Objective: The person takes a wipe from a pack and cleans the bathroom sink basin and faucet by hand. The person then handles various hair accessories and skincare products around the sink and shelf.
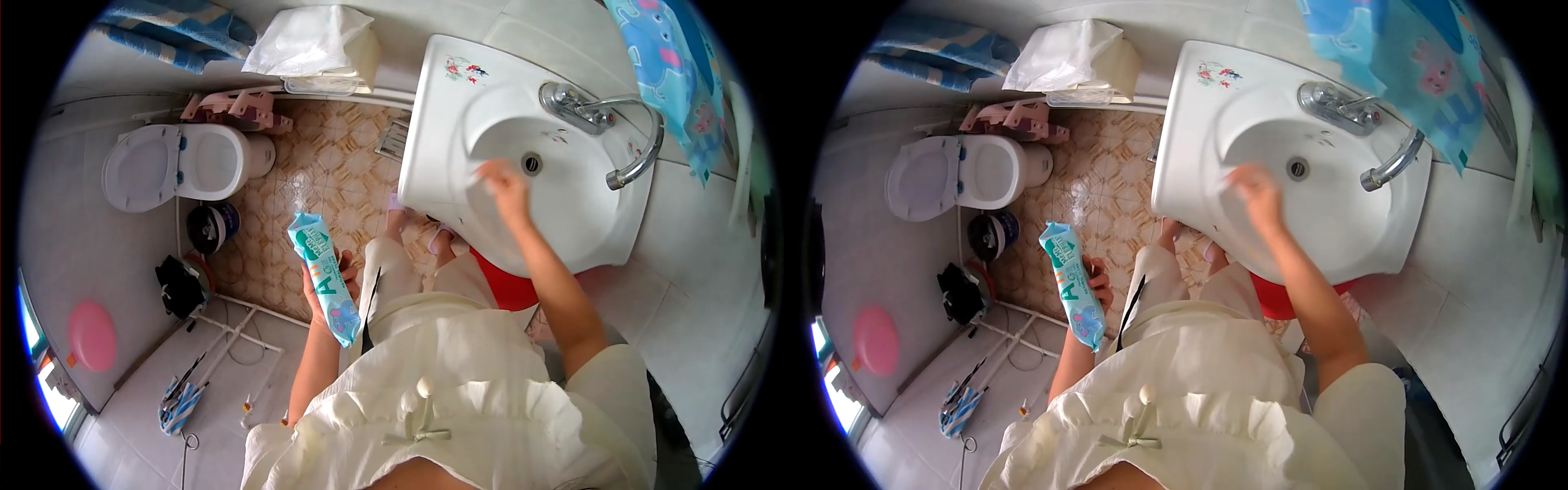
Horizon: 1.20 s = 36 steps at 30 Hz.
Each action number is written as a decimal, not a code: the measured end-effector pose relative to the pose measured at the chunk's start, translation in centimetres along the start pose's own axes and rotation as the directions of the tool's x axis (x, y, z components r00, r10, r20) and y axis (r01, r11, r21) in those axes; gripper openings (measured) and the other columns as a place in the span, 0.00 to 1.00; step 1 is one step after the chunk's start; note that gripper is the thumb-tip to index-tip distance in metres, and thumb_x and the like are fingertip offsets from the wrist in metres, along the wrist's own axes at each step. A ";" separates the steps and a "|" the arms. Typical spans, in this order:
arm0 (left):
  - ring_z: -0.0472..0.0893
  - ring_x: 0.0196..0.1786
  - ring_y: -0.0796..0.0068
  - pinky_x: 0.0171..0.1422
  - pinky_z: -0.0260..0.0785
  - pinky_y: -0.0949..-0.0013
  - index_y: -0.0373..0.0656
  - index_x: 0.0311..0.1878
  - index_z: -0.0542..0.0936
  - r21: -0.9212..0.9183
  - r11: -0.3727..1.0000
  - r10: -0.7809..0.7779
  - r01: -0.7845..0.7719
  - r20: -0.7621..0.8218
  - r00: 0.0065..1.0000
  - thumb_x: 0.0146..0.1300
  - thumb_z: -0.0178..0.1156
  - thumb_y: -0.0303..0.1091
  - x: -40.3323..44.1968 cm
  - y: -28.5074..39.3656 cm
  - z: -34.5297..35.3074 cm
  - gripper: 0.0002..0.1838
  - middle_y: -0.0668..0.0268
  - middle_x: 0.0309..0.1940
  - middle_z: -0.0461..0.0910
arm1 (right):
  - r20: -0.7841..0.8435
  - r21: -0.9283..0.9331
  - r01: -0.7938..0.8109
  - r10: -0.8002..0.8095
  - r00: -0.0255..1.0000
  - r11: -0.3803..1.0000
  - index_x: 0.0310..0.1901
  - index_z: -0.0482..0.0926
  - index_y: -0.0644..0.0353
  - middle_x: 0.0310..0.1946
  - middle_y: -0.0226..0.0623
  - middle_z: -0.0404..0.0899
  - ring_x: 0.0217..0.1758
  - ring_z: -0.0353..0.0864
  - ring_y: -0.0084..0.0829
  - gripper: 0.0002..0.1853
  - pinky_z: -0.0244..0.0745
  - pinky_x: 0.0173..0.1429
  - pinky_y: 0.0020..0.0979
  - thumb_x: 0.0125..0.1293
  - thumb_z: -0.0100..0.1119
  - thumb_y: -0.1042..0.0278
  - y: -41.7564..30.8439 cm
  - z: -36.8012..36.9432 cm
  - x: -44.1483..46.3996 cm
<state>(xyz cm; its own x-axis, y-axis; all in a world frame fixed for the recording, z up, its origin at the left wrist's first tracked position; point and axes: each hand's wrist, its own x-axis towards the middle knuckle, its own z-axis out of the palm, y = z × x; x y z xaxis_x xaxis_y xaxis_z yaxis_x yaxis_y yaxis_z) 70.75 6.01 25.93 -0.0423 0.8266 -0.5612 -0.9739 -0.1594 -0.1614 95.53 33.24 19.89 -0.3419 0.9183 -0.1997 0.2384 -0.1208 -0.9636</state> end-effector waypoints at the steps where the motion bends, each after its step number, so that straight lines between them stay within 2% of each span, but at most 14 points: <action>1: 0.72 0.36 0.74 0.34 0.70 0.75 0.45 0.54 0.74 -0.017 1.000 -0.012 0.012 0.009 1.000 0.54 0.63 0.57 0.0 0.1 -0.2 0.31 0.62 0.49 0.74 | -0.183 0.086 -0.072 0.087 0.979 0.994 0.36 0.81 0.61 0.37 0.31 0.79 0.42 0.77 0.24 0.08 0.73 0.43 0.28 0.58 0.53 0.81 0.4 -1.7 1.4; 2: 0.72 0.36 0.74 0.33 0.70 0.76 0.45 0.53 0.74 -0.032 0.999 -0.025 0.026 0.019 1.000 0.54 0.63 0.57 -0.1 0.2 -0.2 0.30 0.62 0.49 0.74 | -0.354 0.184 -0.125 0.184 0.917 0.975 0.38 0.80 0.62 0.37 0.30 0.79 0.42 0.77 0.22 0.08 0.73 0.43 0.28 0.59 0.54 0.80 0.7 -3.2 3.0; 4: 0.72 0.36 0.75 0.34 0.70 0.76 0.45 0.53 0.74 -0.020 0.999 -0.034 0.034 0.004 0.999 0.54 0.63 0.57 -0.1 0.2 0.0 0.30 0.63 0.49 0.74 | -0.380 0.308 -0.185 0.298 0.875 0.933 0.40 0.80 0.61 0.37 0.31 0.79 0.40 0.77 0.23 0.09 0.73 0.43 0.28 0.58 0.55 0.79 5.0 -4.1 5.5; 5: 0.72 0.36 0.75 0.34 0.70 0.76 0.45 0.53 0.74 0.021 0.999 -0.024 0.024 -0.023 0.999 0.54 0.63 0.57 -0.1 0.1 0.4 0.30 0.64 0.49 0.74 | -0.381 0.423 -0.234 0.406 0.831 0.875 0.41 0.80 0.60 0.37 0.31 0.79 0.38 0.76 0.23 0.10 0.73 0.42 0.28 0.58 0.55 0.78 7.2 -4.1 6.2; 9: 0.72 0.36 0.74 0.34 0.70 0.74 0.45 0.53 0.74 0.127 0.991 -0.021 0.029 -0.065 0.998 0.54 0.63 0.59 0.3 0.2 1.9 0.31 0.65 0.49 0.74 | -0.245 0.428 -0.296 0.425 0.872 0.854 0.42 0.79 0.59 0.37 0.27 0.77 0.38 0.72 0.21 0.10 0.67 0.44 0.22 0.60 0.53 0.77 9.1 -0.4 6.8; 12: 0.75 0.39 0.70 0.37 0.73 0.69 0.45 0.53 0.75 0.202 0.977 -0.057 0.068 -0.057 0.997 0.56 0.59 0.61 1.8 1.0 3.3 0.31 0.64 0.49 0.75 | -0.188 0.286 -0.261 0.321 0.928 0.922 0.39 0.78 0.60 0.37 0.26 0.76 0.39 0.70 0.22 0.09 0.64 0.45 0.23 0.59 0.50 0.77 7.1 0.8 4.6; 14: 0.76 0.42 0.68 0.42 0.75 0.68 0.44 0.56 0.75 0.292 0.952 -0.104 0.095 0.015 0.994 0.60 0.57 0.54 4.2 1.6 4.8 0.28 0.62 0.51 0.75 | 0.057 0.207 -0.120 0.111 0.992 0.971 0.37 0.77 0.62 0.37 0.26 0.74 0.40 0.69 0.22 0.08 0.63 0.47 0.23 0.57 0.49 0.78 6.5 1.0 2.7; 15: 0.77 0.44 0.65 0.46 0.75 0.63 0.46 0.57 0.74 0.407 0.911 -0.058 0.073 -0.048 0.997 0.60 0.57 0.56 5.6 2.4 5.4 0.28 0.62 0.50 0.76 | 0.051 0.210 -0.121 0.113 0.992 0.970 0.37 0.77 0.62 0.37 0.26 0.74 0.40 0.69 0.22 0.08 0.63 0.47 0.23 0.57 0.49 0.78 5.6 0.9 1.5; 20: 0.77 0.53 0.57 0.61 0.69 0.53 0.43 0.62 0.66 0.709 0.706 0.168 0.000 -0.168 0.971 0.61 0.59 0.49 14.8 0.3 12.5 0.30 0.56 0.55 0.74 | 0.490 -0.098 -0.044 0.087 0.867 0.994 0.35 0.78 0.64 0.36 0.31 0.73 0.40 0.72 0.25 0.08 0.66 0.46 0.26 0.55 0.48 0.80 0.8 -1.9 -2.2; 21: 0.76 0.55 0.57 0.62 0.68 0.53 0.42 0.63 0.65 0.725 0.688 0.158 -0.002 -0.148 0.976 0.61 0.60 0.47 17.2 0.4 12.9 0.31 0.56 0.56 0.73 | 0.421 0.067 -0.098 0.061 0.905 0.993 0.34 0.79 0.64 0.35 0.32 0.73 0.39 0.73 0.27 0.09 0.66 0.46 0.27 0.54 0.50 0.82 1.3 -1.6 -2.3; 25: 0.72 0.59 0.57 0.65 0.64 0.51 0.42 0.63 0.64 0.775 0.628 0.140 -0.061 -0.036 0.990 0.60 0.63 0.41 23.8 -1.9 15.6 0.31 0.58 0.59 0.71 | 0.167 0.202 -0.085 0.052 0.985 0.976 0.34 0.81 0.60 0.36 0.34 0.74 0.40 0.74 0.31 0.11 0.68 0.46 0.28 0.52 0.52 0.82 -1.3 1.1 1.1; 27: 0.71 0.60 0.58 0.66 0.63 0.49 0.44 0.62 0.65 0.773 0.630 0.181 -0.066 -0.063 0.981 0.60 0.64 0.41 25.6 -4.2 17.2 0.30 0.59 0.59 0.70 | 0.219 -0.053 0.332 -0.314 0.924 0.942 0.34 0.83 0.55 0.38 0.32 0.76 0.42 0.75 0.33 0.12 0.70 0.49 0.31 0.53 0.52 0.80 -0.1 3.3 2.0; 31: 0.73 0.55 0.62 0.61 0.66 0.54 0.46 0.59 0.68 0.744 0.666 0.158 -0.053 -0.071 0.985 0.59 0.65 0.42 29.2 -5.4 16.6 0.27 0.63 0.55 0.73 | 0.432 -0.181 0.412 -0.304 0.849 0.893 0.32 0.83 0.50 0.39 0.23 0.76 0.45 0.74 0.32 0.12 0.67 0.53 0.35 0.53 0.50 0.76 -0.9 3.6 0.5; 36: 0.74 0.48 0.69 0.51 0.68 0.65 0.47 0.56 0.71 0.848 0.525 0.318 -0.077 -0.111 0.941 0.57 0.67 0.44 30.2 -5.9 15.2 0.26 0.67 0.51 0.74 | 0.563 -0.330 0.469 -0.228 0.795 0.819 0.29 0.83 0.46 0.38 0.18 0.75 0.48 0.70 0.26 0.09 0.61 0.56 0.36 0.52 0.53 0.73 -2.2 2.4 -2.8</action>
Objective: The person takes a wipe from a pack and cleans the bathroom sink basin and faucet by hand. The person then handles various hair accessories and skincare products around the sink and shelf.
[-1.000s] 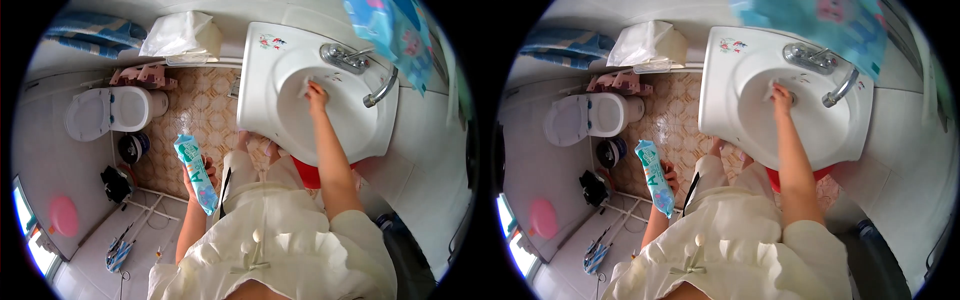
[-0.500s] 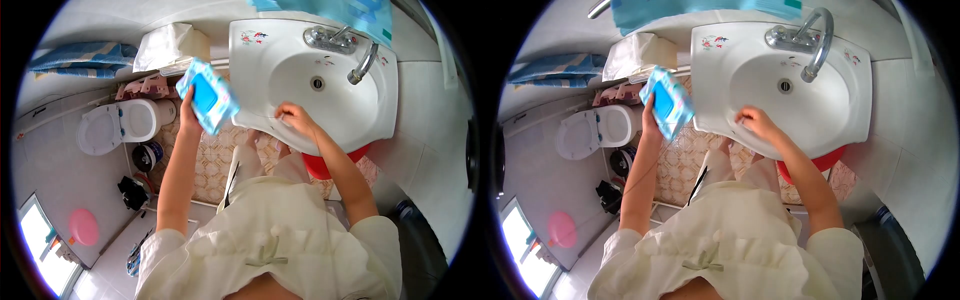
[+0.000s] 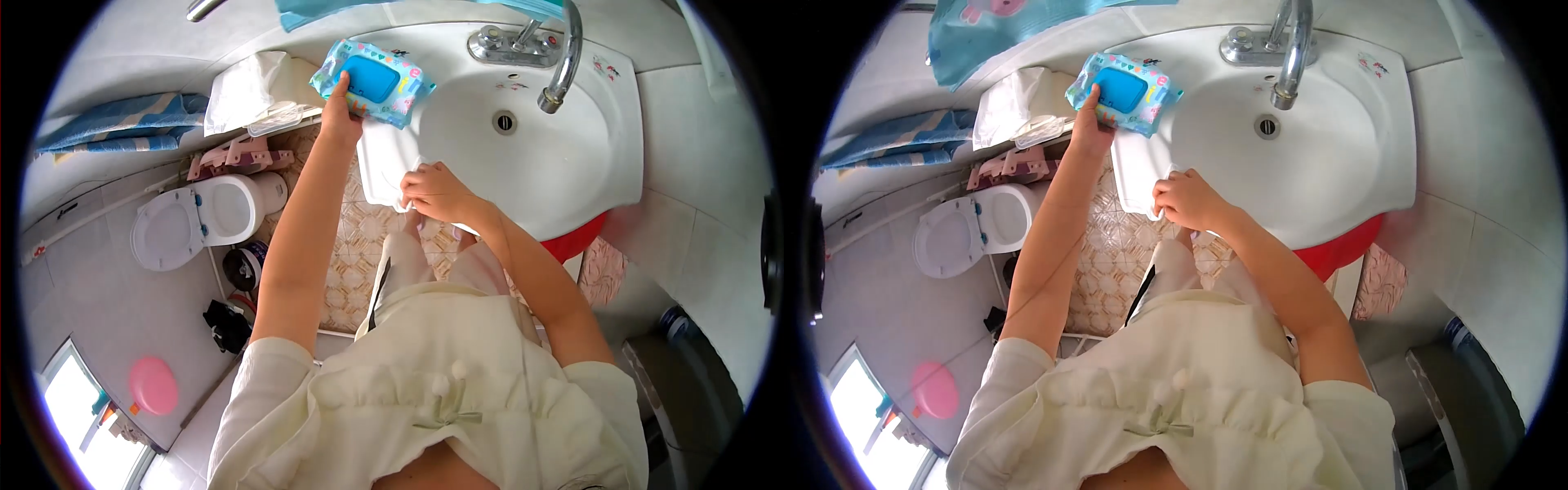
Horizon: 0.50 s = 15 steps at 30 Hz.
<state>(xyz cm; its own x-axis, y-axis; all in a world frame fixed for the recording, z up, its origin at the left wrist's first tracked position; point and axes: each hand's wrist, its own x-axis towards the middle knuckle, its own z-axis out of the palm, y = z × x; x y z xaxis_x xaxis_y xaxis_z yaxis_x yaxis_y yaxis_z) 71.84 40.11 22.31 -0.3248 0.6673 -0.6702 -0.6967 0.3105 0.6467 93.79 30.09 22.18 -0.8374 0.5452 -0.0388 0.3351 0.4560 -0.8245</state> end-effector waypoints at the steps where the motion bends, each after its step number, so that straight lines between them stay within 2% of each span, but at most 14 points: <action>1: 0.74 0.47 0.69 0.49 0.69 0.65 0.46 0.55 0.71 0.071 0.997 0.007 -0.001 -0.085 0.996 0.57 0.67 0.44 -0.7 0.1 0.4 0.26 0.66 0.50 0.75 | 0.034 -0.014 0.029 -0.028 0.999 0.999 0.29 0.82 0.47 0.37 0.18 0.75 0.47 0.70 0.26 0.09 0.61 0.56 0.36 0.52 0.53 0.72 0.0 -0.2 -0.6; 5: 0.75 0.45 0.69 0.48 0.69 0.63 0.44 0.53 0.73 0.183 0.983 0.038 -0.006 -0.170 0.985 0.55 0.69 0.45 -1.5 0.3 0.2 0.26 0.65 0.48 0.76 | 0.067 -0.035 0.082 -0.079 0.995 0.996 0.25 0.80 0.50 0.34 0.20 0.73 0.44 0.70 0.27 0.04 0.62 0.53 0.35 0.51 0.55 0.72 0.4 -0.5 -3.4; 7: 0.76 0.39 0.68 0.41 0.70 0.62 0.41 0.50 0.74 0.191 0.978 0.118 -0.082 -0.182 0.976 0.53 0.71 0.43 -0.9 0.1 -0.4 0.25 0.62 0.43 0.77 | 0.062 -0.021 0.100 -0.099 0.993 0.995 0.23 0.78 0.54 0.31 0.23 0.72 0.41 0.71 0.28 0.03 0.66 0.47 0.34 0.51 0.57 0.73 0.8 -1.1 -5.0; 8: 0.76 0.39 0.68 0.41 0.70 0.62 0.41 0.50 0.74 0.192 0.978 0.116 -0.081 -0.179 0.977 0.53 0.71 0.43 -0.6 0.0 -0.6 0.25 0.62 0.43 0.77 | 0.059 -0.023 0.097 -0.095 0.994 0.995 0.23 0.78 0.54 0.31 0.23 0.72 0.41 0.71 0.28 0.03 0.66 0.47 0.34 0.51 0.57 0.73 1.1 -1.4 -5.9; 10: 0.75 0.33 0.68 0.34 0.71 0.62 0.38 0.46 0.74 0.323 0.945 0.166 -0.060 -0.312 0.935 0.51 0.73 0.41 -1.3 0.3 -0.2 0.25 0.59 0.39 0.77 | 0.082 -0.039 0.110 -0.106 0.991 0.993 0.22 0.75 0.54 0.32 0.26 0.72 0.37 0.69 0.31 0.04 0.65 0.45 0.33 0.51 0.54 0.75 1.1 -2.2 -7.6; 11: 0.74 0.31 0.70 0.28 0.69 0.63 0.36 0.42 0.74 0.332 0.941 0.165 -0.061 -0.295 0.941 0.50 0.73 0.40 -1.8 0.5 -0.2 0.23 0.59 0.36 0.76 | 0.061 -0.052 0.118 -0.114 0.992 0.992 0.22 0.77 0.58 0.29 0.29 0.71 0.36 0.71 0.33 0.02 0.67 0.43 0.34 0.49 0.57 0.75 1.0 -2.6 -8.4; 12: 0.74 0.31 0.70 0.28 0.69 0.63 0.36 0.42 0.74 0.334 0.941 0.163 -0.060 -0.290 0.943 0.50 0.73 0.40 -2.0 0.5 -0.6 0.23 0.59 0.36 0.76 | 0.057 -0.054 0.114 -0.111 0.992 0.992 0.22 0.77 0.58 0.29 0.29 0.71 0.36 0.71 0.33 0.02 0.67 0.43 0.34 0.49 0.57 0.75 1.1 -3.1 -9.1; 14: 0.75 0.29 0.76 0.30 0.67 0.73 0.40 0.41 0.77 0.393 0.919 0.115 -0.008 -0.249 0.962 0.53 0.71 0.45 -2.3 0.2 -1.6 0.21 0.66 0.31 0.77 | 0.137 -0.115 0.096 -0.080 0.987 0.989 0.21 0.76 0.59 0.28 0.31 0.70 0.36 0.71 0.34 0.02 0.67 0.43 0.34 0.48 0.56 0.76 1.3 -3.8 -10.6; 15: 0.74 0.33 0.74 0.36 0.68 0.70 0.36 0.46 0.76 0.457 0.889 0.160 -0.037 -0.234 0.959 0.54 0.70 0.45 -1.8 -0.1 -2.4 0.24 0.65 0.34 0.75 | 0.130 -0.116 0.089 -0.073 0.989 0.989 0.21 0.76 0.59 0.28 0.31 0.70 0.36 0.71 0.34 0.02 0.67 0.43 0.34 0.48 0.56 0.76 1.6 -4.2 -11.4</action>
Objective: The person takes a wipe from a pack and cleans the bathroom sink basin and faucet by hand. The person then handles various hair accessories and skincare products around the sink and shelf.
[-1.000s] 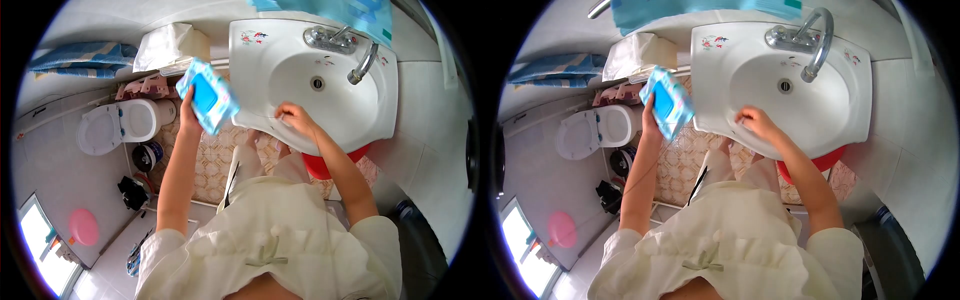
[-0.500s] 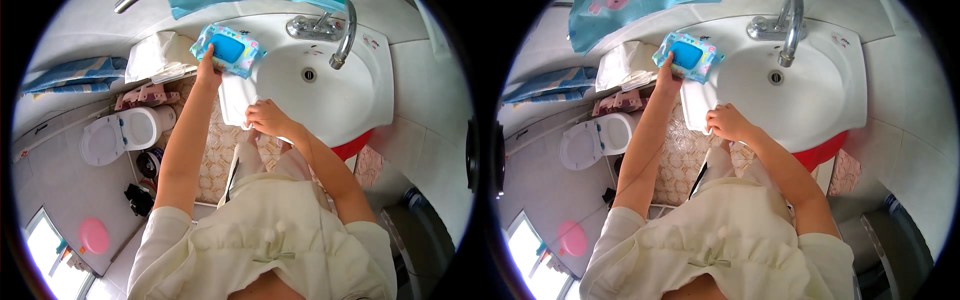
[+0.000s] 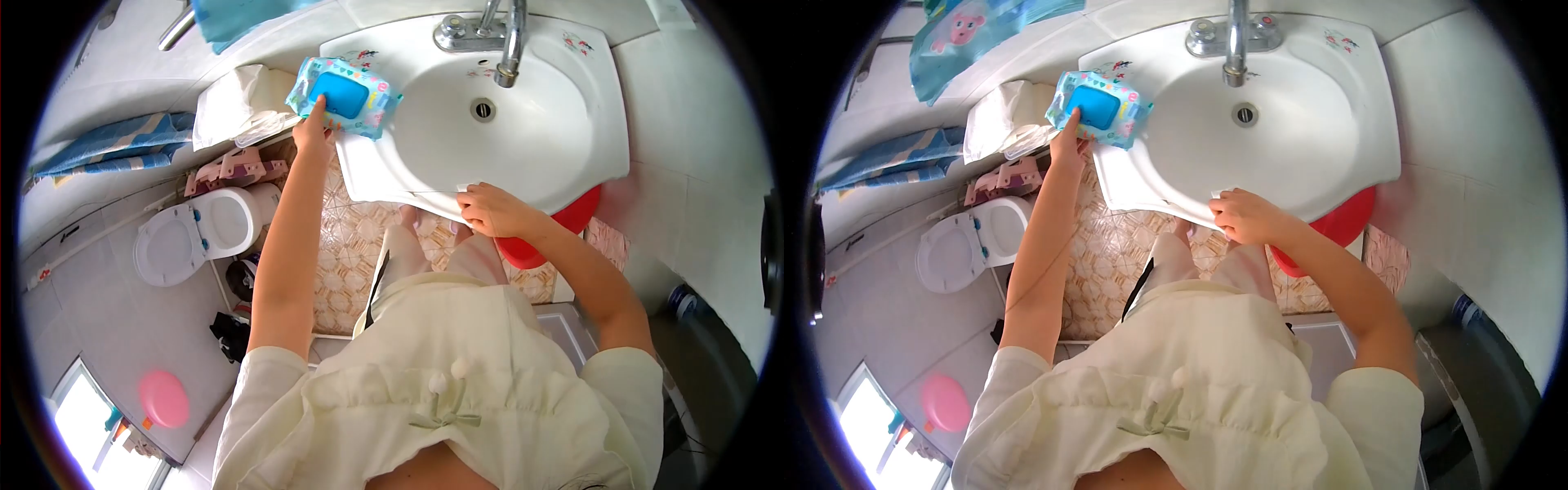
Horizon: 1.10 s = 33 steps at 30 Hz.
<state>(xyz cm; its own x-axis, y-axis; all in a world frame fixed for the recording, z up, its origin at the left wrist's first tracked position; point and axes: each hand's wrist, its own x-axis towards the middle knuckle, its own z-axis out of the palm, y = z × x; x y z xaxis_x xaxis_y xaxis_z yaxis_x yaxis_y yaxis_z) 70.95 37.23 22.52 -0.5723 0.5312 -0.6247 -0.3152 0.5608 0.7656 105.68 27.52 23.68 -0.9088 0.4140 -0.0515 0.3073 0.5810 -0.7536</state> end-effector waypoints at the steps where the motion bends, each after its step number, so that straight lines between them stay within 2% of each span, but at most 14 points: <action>1: 0.74 0.33 0.74 0.36 0.68 0.70 0.36 0.46 0.76 0.006 1.000 -0.003 0.003 0.007 1.000 0.54 0.70 0.45 0.1 -0.6 -0.4 0.24 0.65 0.34 0.75 | 0.010 -0.062 -0.002 0.003 1.000 0.998 0.20 0.76 0.59 0.28 0.32 0.71 0.36 0.72 0.34 0.02 0.68 0.43 0.34 0.47 0.56 0.75 0.3 -0.2 -0.9; 4: 0.73 0.33 0.77 0.38 0.66 0.74 0.36 0.48 0.76 0.016 0.999 0.052 -0.052 0.017 0.999 0.58 0.64 0.49 -0.5 -2.5 -2.0 0.26 0.68 0.34 0.75 | 0.070 -0.218 -0.043 0.059 0.996 0.975 0.20 0.77 0.58 0.30 0.33 0.71 0.37 0.73 0.34 0.02 0.69 0.45 0.34 0.47 0.56 0.75 1.9 -1.7 -4.2; 6: 0.72 0.33 0.79 0.37 0.64 0.74 0.36 0.48 0.75 0.003 0.977 0.215 -0.215 -0.016 0.976 0.61 0.60 0.50 -2.0 -4.3 -3.2 0.25 0.69 0.34 0.75 | 0.114 -0.311 -0.080 0.121 0.986 0.947 0.20 0.77 0.58 0.31 0.33 0.72 0.38 0.73 0.35 0.02 0.70 0.46 0.34 0.47 0.56 0.74 2.6 -2.8 -6.3; 12: 0.71 0.39 0.76 0.44 0.65 0.71 0.35 0.47 0.73 0.184 0.863 0.479 -0.471 0.000 0.878 0.65 0.55 0.41 -7.7 -9.9 -5.9 0.17 0.65 0.39 0.74 | 0.170 -0.500 -0.085 0.194 0.966 0.862 0.21 0.78 0.60 0.32 0.35 0.73 0.40 0.74 0.35 0.03 0.70 0.48 0.34 0.48 0.56 0.75 3.7 -6.1 -10.5; 14: 0.72 0.42 0.72 0.46 0.65 0.69 0.35 0.47 0.73 0.301 0.779 0.555 -0.550 0.075 0.828 0.67 0.52 0.37 -9.6 -11.0 -6.2 0.14 0.62 0.41 0.73 | -0.070 -0.349 -0.426 0.430 0.900 0.835 0.22 0.78 0.63 0.32 0.37 0.73 0.41 0.74 0.36 0.03 0.70 0.47 0.34 0.50 0.55 0.76 4.2 -6.9 -11.3; 15: 0.72 0.42 0.72 0.46 0.65 0.69 0.35 0.47 0.73 0.299 0.778 0.558 -0.552 0.074 0.826 0.67 0.52 0.37 -10.2 -11.3 -6.3 0.14 0.62 0.41 0.73 | -0.072 -0.351 -0.425 0.428 0.901 0.835 0.22 0.78 0.63 0.32 0.37 0.73 0.41 0.74 0.36 0.03 0.70 0.47 0.34 0.50 0.55 0.76 4.0 -7.0 -11.2; 17: 0.71 0.45 0.70 0.47 0.65 0.68 0.36 0.47 0.74 0.418 0.682 0.615 -0.600 0.116 0.780 0.68 0.51 0.36 -10.9 -11.9 -6.3 0.12 0.61 0.43 0.72 | -0.214 0.262 -0.486 0.541 0.813 0.834 0.23 0.76 0.65 0.32 0.39 0.72 0.40 0.73 0.37 0.04 0.70 0.44 0.35 0.52 0.54 0.75 2.9 -6.8 -10.0; 19: 0.70 0.46 0.67 0.49 0.65 0.66 0.36 0.46 0.74 0.449 0.655 0.640 -0.607 0.097 0.763 0.67 0.51 0.35 -11.2 -11.9 -5.6 0.12 0.60 0.43 0.72 | -0.331 0.302 -0.232 0.330 0.884 0.925 0.26 0.74 0.64 0.32 0.39 0.71 0.38 0.73 0.38 0.03 0.69 0.41 0.35 0.52 0.55 0.74 1.7 -3.5 -7.3; 21: 0.70 0.48 0.65 0.51 0.64 0.65 0.36 0.46 0.74 0.477 0.626 0.665 -0.617 0.085 0.742 0.67 0.51 0.35 -11.3 -11.4 -4.6 0.12 0.60 0.43 0.72 | -0.299 0.294 -0.143 0.233 0.925 0.945 0.25 0.74 0.61 0.31 0.38 0.70 0.38 0.72 0.38 0.03 0.69 0.43 0.35 0.53 0.55 0.74 -0.7 -0.5 -3.9; 23: 0.69 0.48 0.60 0.55 0.61 0.61 0.36 0.46 0.74 0.580 0.446 0.761 -0.682 0.156 0.630 0.66 0.52 0.34 -11.3 -10.6 -3.6 0.11 0.59 0.43 0.72 | -0.381 0.126 -0.090 0.132 0.915 0.988 0.23 0.74 0.61 0.30 0.38 0.70 0.38 0.71 0.38 0.04 0.69 0.44 0.36 0.52 0.56 0.73 -1.4 2.9 -1.4; 25: 0.69 0.49 0.57 0.58 0.59 0.58 0.37 0.47 0.74 0.587 0.400 0.768 -0.704 0.205 0.607 0.65 0.53 0.33 -12.4 -9.4 -2.6 0.11 0.58 0.43 0.72 | -0.349 0.046 -0.109 0.118 0.930 0.993 0.22 0.73 0.61 0.30 0.37 0.71 0.38 0.72 0.39 0.05 0.69 0.45 0.37 0.52 0.56 0.73 -1.6 3.1 -2.3; 27: 0.69 0.52 0.57 0.59 0.59 0.58 0.38 0.47 0.74 0.631 0.216 0.806 -0.745 0.315 0.501 0.64 0.54 0.32 -12.9 -9.0 -2.0 0.11 0.57 0.46 0.72 | -0.315 -0.040 -0.130 0.111 0.942 0.991 0.21 0.73 0.62 0.30 0.37 0.71 0.38 0.72 0.39 0.05 0.69 0.46 0.38 0.52 0.56 0.73 -1.3 2.7 -3.9; 32: 0.67 0.59 0.52 0.64 0.57 0.53 0.41 0.52 0.72 0.700 0.076 0.741 -0.710 0.437 0.509 0.56 0.61 0.32 -13.6 -10.5 -2.5 0.20 0.55 0.54 0.70 | -0.340 -0.144 -0.381 0.316 0.886 0.913 0.22 0.73 0.63 0.29 0.39 0.71 0.38 0.71 0.41 0.04 0.68 0.47 0.38 0.53 0.52 0.75 1.1 -2.1 -11.8; 33: 0.67 0.59 0.52 0.64 0.57 0.53 0.41 0.52 0.72 0.696 0.079 0.744 -0.714 0.435 0.507 0.56 0.61 0.32 -14.1 -10.5 -2.3 0.20 0.55 0.54 0.70 | -0.440 -0.116 -0.438 0.349 0.827 0.892 0.25 0.75 0.63 0.30 0.38 0.72 0.39 0.72 0.39 0.04 0.68 0.46 0.36 0.55 0.51 0.75 1.9 -3.1 -12.6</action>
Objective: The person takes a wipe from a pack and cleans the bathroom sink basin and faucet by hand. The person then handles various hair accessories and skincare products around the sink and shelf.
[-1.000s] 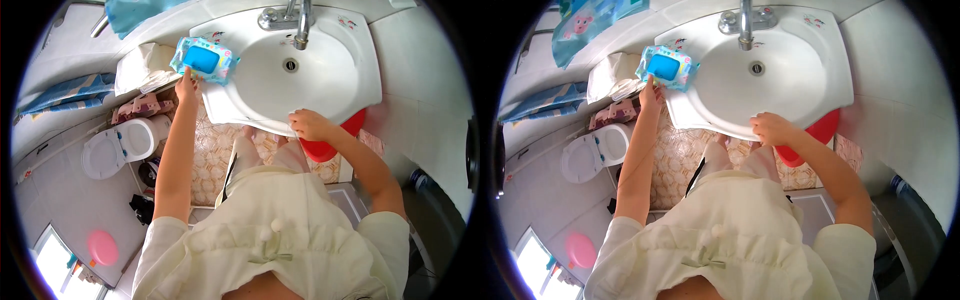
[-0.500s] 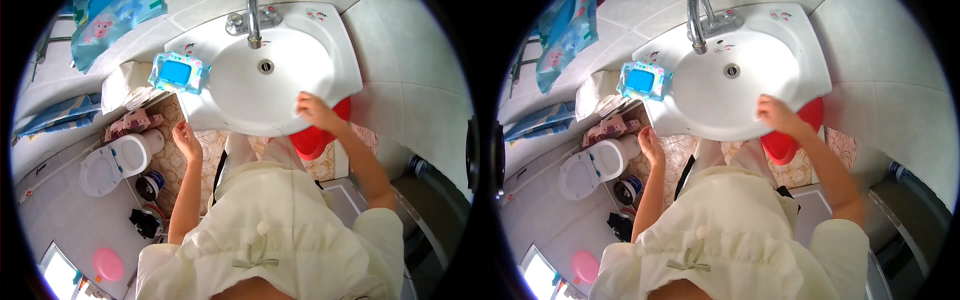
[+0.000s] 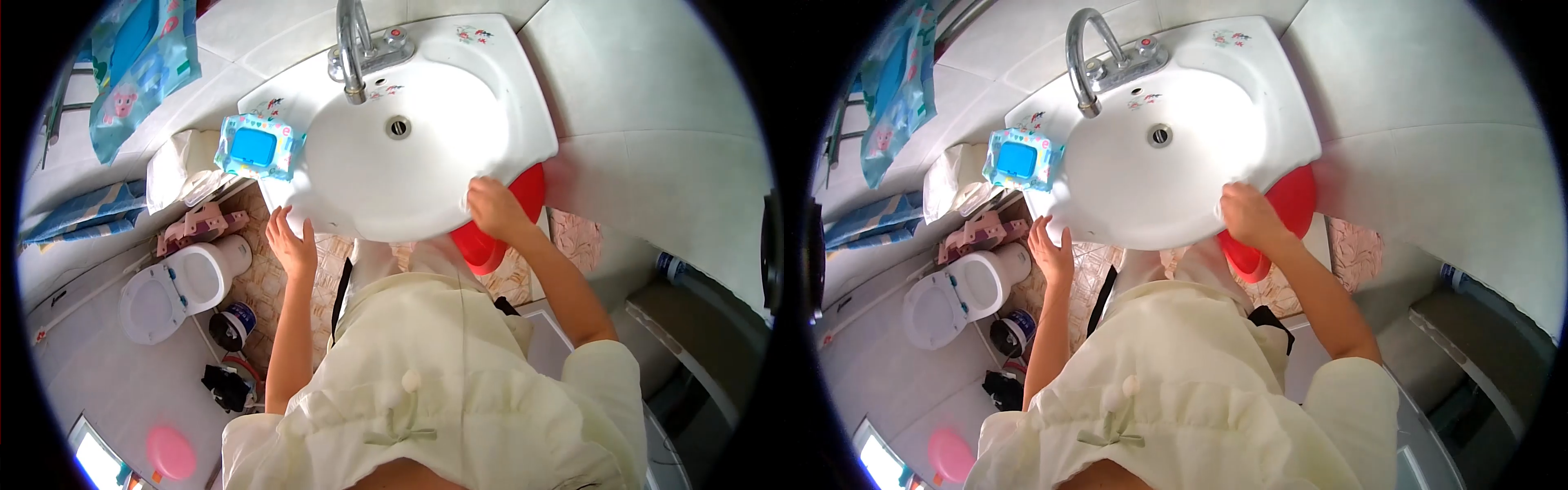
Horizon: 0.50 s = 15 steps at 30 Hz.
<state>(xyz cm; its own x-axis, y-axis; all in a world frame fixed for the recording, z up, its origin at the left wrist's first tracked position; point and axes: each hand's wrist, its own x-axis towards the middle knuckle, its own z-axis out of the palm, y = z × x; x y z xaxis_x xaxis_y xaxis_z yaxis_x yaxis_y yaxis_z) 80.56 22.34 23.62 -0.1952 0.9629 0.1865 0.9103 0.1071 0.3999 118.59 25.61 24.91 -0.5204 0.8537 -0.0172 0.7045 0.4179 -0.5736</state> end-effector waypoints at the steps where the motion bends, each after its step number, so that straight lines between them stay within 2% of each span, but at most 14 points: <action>1: 0.67 0.59 0.52 0.64 0.57 0.52 0.42 0.52 0.72 0.009 1.000 0.012 -0.013 0.029 1.000 0.55 0.61 0.32 -0.2 0.6 -0.3 0.20 0.55 0.54 0.70 | -0.099 0.009 -0.067 0.068 0.993 0.998 0.28 0.76 0.63 0.31 0.37 0.74 0.40 0.73 0.36 0.05 0.68 0.46 0.34 0.58 0.50 0.74 0.9 -0.8 0.2; 2: 0.67 0.60 0.52 0.65 0.57 0.52 0.42 0.52 0.72 0.020 0.999 0.024 -0.025 0.057 0.998 0.55 0.62 0.31 -0.3 1.2 -0.6 0.20 0.55 0.55 0.69 | -0.100 0.005 -0.066 0.066 0.993 0.998 0.28 0.76 0.63 0.31 0.37 0.74 0.40 0.73 0.36 0.05 0.68 0.46 0.34 0.58 0.50 0.74 1.7 -1.5 0.5; 3: 0.67 0.59 0.53 0.65 0.57 0.53 0.42 0.53 0.72 0.010 1.000 0.015 -0.016 0.081 0.997 0.54 0.62 0.28 -0.4 1.8 -0.8 0.22 0.56 0.55 0.70 | -0.136 0.513 -0.200 0.310 0.941 0.835 0.32 0.77 0.63 0.34 0.35 0.76 0.42 0.73 0.33 0.06 0.68 0.47 0.33 0.61 0.49 0.74 2.4 -2.2 1.1; 4: 0.67 0.59 0.53 0.65 0.57 0.53 0.42 0.53 0.72 0.010 1.000 0.013 -0.014 0.078 0.997 0.54 0.62 0.28 -0.3 2.1 -0.7 0.22 0.56 0.55 0.70 | -0.038 0.880 -0.220 0.523 0.851 0.422 0.36 0.78 0.63 0.37 0.34 0.77 0.44 0.74 0.29 0.08 0.68 0.47 0.32 0.64 0.48 0.73 3.0 -2.6 1.6; 5: 0.68 0.59 0.53 0.64 0.58 0.55 0.42 0.53 0.72 -0.046 0.999 0.028 -0.023 0.110 0.994 0.54 0.62 0.28 -0.1 2.4 -0.6 0.22 0.56 0.54 0.71 | -0.014 0.996 -0.042 0.574 0.819 0.084 0.46 0.77 0.63 0.44 0.33 0.77 0.47 0.74 0.24 0.11 0.68 0.51 0.29 0.69 0.46 0.69 3.8 -2.3 2.1; 6: 0.69 0.58 0.54 0.64 0.59 0.56 0.42 0.53 0.73 -0.101 0.994 0.046 -0.032 0.140 0.989 0.53 0.62 0.27 0.1 2.8 -0.6 0.21 0.57 0.53 0.72 | -0.015 0.996 -0.040 0.571 0.821 0.083 0.46 0.77 0.63 0.44 0.33 0.77 0.47 0.74 0.24 0.11 0.68 0.51 0.29 0.69 0.46 0.69 3.4 -2.7 2.4; 8: 0.72 0.56 0.58 0.60 0.65 0.60 0.41 0.50 0.76 -0.241 0.966 -0.043 0.097 0.219 0.975 0.54 0.63 0.26 1.2 5.6 -1.3 0.18 0.58 0.50 0.75 | 0.089 0.939 0.134 0.602 0.793 -0.316 0.50 0.74 0.64 0.45 0.33 0.76 0.47 0.75 0.26 0.13 0.67 0.55 0.28 0.70 0.46 0.67 2.2 -3.7 3.5; 10: 0.74 0.56 0.64 0.62 0.64 0.62 0.41 0.53 0.76 -0.454 0.880 -0.002 0.140 0.292 0.956 0.58 0.61 0.28 1.8 7.4 -0.6 0.19 0.61 0.51 0.77 | 0.109 0.922 0.132 0.572 0.813 -0.364 0.54 0.71 0.64 0.47 0.36 0.76 0.50 0.75 0.28 0.16 0.68 0.58 0.29 0.71 0.45 0.65 1.9 -3.2 4.1; 12: 0.73 0.58 0.68 0.64 0.63 0.65 0.38 0.56 0.75 -0.609 0.634 -0.007 0.477 0.612 0.791 0.61 0.59 0.31 3.1 9.6 0.4 0.19 0.60 0.53 0.76 | 0.136 0.896 0.117 0.517 0.845 -0.428 0.53 0.72 0.65 0.48 0.38 0.76 0.51 0.76 0.29 0.15 0.70 0.58 0.32 0.71 0.45 0.65 0.4 -3.1 4.6; 14: 0.74 0.57 0.68 0.64 0.64 0.66 0.35 0.58 0.73 -0.632 0.326 0.098 0.703 0.762 0.640 0.62 0.59 0.34 4.6 13.2 0.5 0.22 0.57 0.53 0.76 | 0.166 0.876 0.104 0.497 0.852 -0.470 0.53 0.72 0.65 0.48 0.39 0.77 0.51 0.77 0.30 0.15 0.73 0.56 0.34 0.71 0.45 0.66 -0.8 -2.8 4.9; 15: 0.75 0.55 0.68 0.63 0.65 0.66 0.34 0.57 0.72 -0.618 0.217 0.122 0.756 0.786 0.607 0.62 0.60 0.35 5.0 15.2 0.6 0.23 0.57 0.51 0.77 | 0.184 0.866 0.082 0.466 0.865 -0.493 0.53 0.72 0.66 0.47 0.39 0.77 0.50 0.77 0.30 0.15 0.73 0.55 0.33 0.71 0.45 0.66 -1.2 -2.6 5.0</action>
<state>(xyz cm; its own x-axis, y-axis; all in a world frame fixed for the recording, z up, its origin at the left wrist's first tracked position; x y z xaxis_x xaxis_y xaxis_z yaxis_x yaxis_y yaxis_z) 93.65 28.95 30.07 0.2794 0.7919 -0.5430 -0.1752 0.5981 0.7820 116.39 30.17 27.70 -0.2106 0.8764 -0.4332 -0.8078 -0.4055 -0.4277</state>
